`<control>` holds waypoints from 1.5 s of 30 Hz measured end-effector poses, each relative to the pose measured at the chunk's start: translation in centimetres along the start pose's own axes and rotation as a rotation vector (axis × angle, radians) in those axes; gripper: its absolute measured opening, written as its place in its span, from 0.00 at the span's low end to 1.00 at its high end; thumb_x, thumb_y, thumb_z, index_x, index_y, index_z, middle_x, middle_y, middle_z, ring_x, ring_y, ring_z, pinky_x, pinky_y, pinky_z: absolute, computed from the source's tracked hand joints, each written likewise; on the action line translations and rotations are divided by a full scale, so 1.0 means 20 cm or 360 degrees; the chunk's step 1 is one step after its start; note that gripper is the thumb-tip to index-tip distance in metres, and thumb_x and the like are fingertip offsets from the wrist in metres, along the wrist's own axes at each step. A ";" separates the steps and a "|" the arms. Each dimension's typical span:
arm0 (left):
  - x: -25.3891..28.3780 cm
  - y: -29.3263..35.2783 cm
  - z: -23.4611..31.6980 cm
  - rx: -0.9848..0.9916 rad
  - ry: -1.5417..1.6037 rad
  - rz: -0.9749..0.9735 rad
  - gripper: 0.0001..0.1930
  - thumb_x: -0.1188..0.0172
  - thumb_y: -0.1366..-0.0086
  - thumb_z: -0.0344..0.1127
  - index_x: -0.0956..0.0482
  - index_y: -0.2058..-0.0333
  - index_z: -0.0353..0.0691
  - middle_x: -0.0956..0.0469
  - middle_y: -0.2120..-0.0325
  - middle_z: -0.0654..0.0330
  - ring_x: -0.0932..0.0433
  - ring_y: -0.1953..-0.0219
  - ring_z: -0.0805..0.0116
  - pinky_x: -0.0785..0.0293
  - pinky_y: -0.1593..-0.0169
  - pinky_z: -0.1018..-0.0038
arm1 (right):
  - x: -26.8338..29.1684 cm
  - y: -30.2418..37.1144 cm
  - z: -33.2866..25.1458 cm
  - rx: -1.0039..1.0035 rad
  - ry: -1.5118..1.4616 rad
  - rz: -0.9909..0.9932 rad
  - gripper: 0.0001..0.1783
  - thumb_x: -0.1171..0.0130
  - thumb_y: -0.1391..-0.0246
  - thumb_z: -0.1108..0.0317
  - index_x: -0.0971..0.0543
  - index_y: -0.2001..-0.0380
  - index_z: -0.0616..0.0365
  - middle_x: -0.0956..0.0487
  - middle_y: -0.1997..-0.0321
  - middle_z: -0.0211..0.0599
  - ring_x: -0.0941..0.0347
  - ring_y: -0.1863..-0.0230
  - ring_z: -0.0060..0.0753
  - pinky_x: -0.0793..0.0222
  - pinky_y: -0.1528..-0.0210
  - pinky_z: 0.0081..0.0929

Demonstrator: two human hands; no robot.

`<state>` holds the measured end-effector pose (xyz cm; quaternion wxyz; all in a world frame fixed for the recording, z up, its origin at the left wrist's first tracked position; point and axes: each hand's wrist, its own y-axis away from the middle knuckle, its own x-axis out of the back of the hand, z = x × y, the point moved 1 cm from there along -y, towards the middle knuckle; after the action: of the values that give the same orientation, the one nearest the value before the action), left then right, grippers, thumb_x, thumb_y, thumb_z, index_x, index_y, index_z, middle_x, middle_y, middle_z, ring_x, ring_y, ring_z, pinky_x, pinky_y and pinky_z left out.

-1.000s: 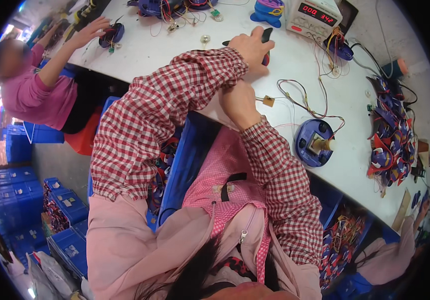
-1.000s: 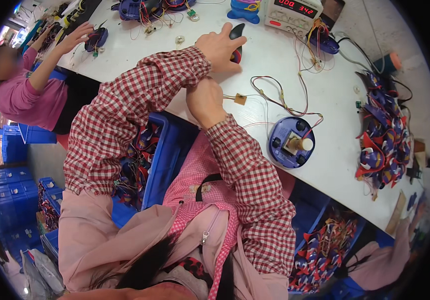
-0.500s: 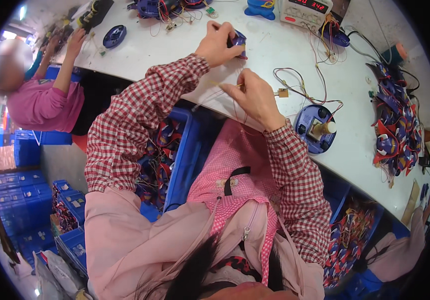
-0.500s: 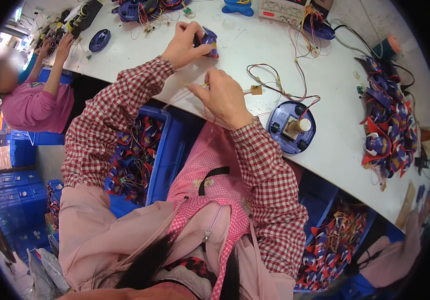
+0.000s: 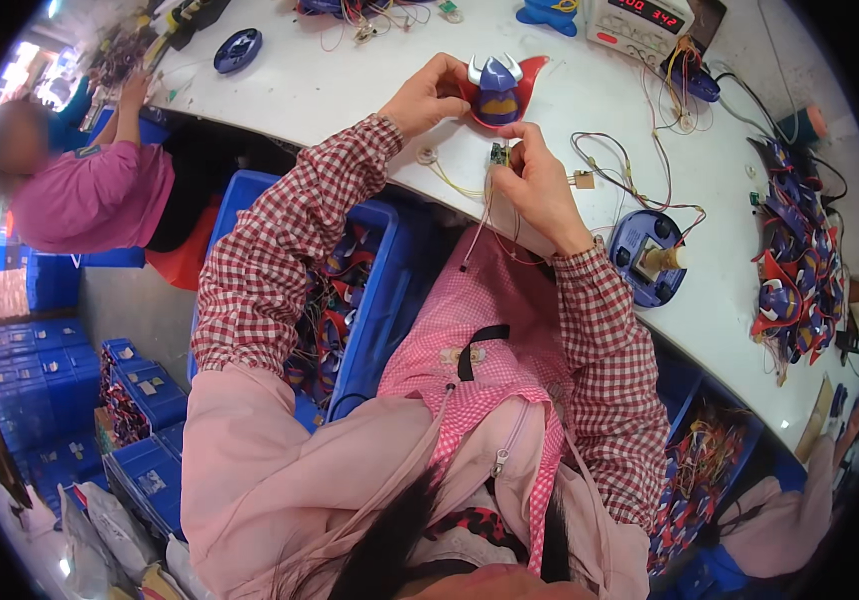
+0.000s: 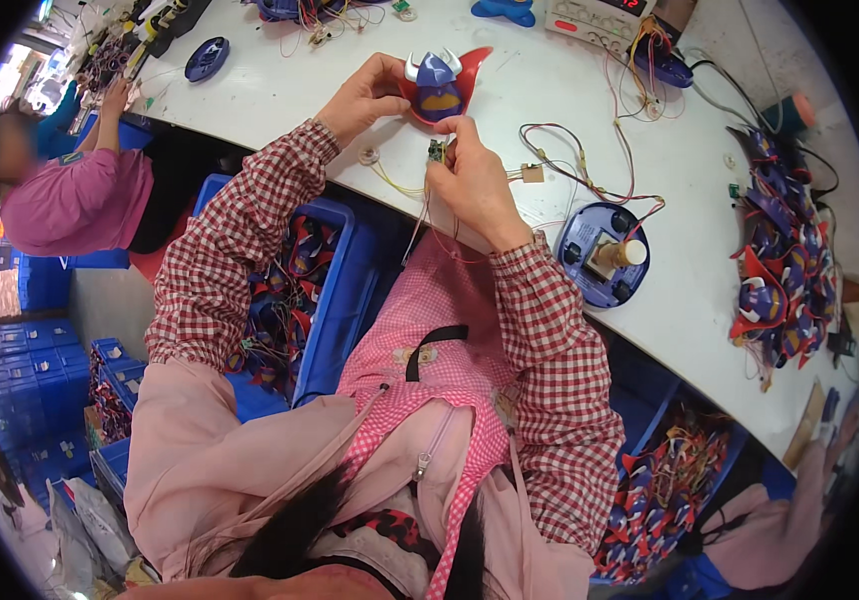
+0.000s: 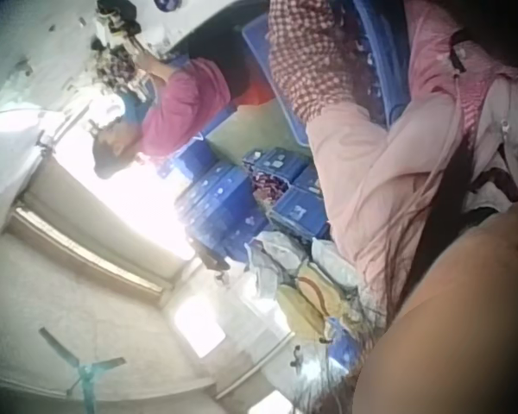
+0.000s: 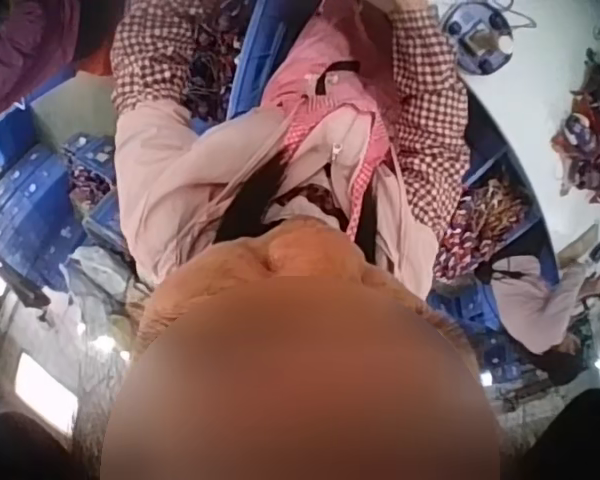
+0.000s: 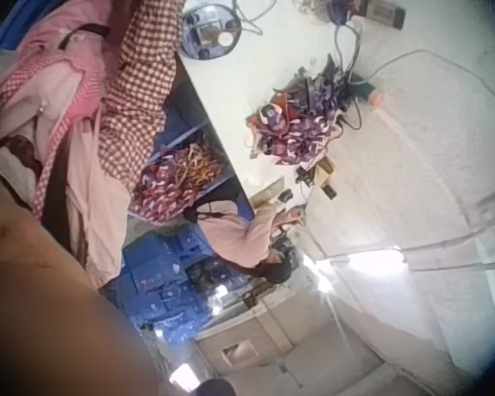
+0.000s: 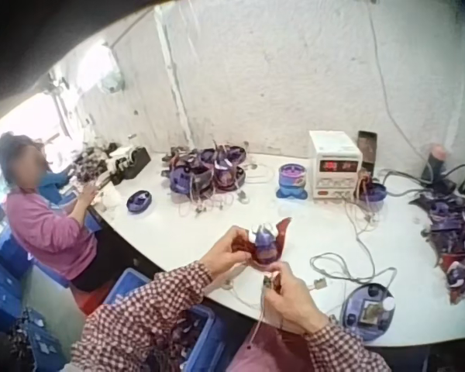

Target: Assembling and testing small electronic toy components at a factory workstation.

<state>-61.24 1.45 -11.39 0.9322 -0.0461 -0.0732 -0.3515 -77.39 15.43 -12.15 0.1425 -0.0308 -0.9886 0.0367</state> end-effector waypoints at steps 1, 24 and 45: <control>0.00 0.01 0.00 0.0021 -0.0009 0.0011 0.18 0.43 0.46 0.21 0.36 0.57 0.40 0.29 0.59 0.58 0.28 0.57 0.70 0.31 0.52 0.75 | -0.01 0.00 0.00 0.0000 0.0002 -0.0013 0.15 0.44 0.53 0.70 0.29 0.60 0.60 0.25 0.78 0.44 0.28 0.78 0.42 0.34 0.74 0.33; -0.05 0.57 -0.04 -0.0577 -0.1758 0.0427 0.11 0.41 0.42 0.33 0.25 0.61 0.38 0.29 0.63 0.55 0.33 0.57 0.56 0.38 0.51 0.67 | 0.29 0.13 0.02 0.0231 0.1987 0.0252 0.10 0.47 0.55 0.71 0.24 0.66 0.58 0.26 0.65 0.38 0.33 0.61 0.40 0.36 0.61 0.36; -0.02 0.71 -0.02 -0.0655 -0.1649 0.0528 0.18 0.39 0.48 0.24 0.26 0.56 0.35 0.29 0.58 0.51 0.31 0.52 0.57 0.32 0.52 0.69 | 0.25 0.16 0.04 0.0317 0.1649 0.0243 0.06 0.46 0.49 0.69 0.26 0.70 0.61 0.27 0.67 0.43 0.29 0.65 0.46 0.33 0.64 0.39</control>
<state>-52.08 12.21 -12.28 0.7891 -0.4033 -0.4418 -0.1393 -82.25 18.86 -11.77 0.6111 -0.1030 -0.7754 0.1207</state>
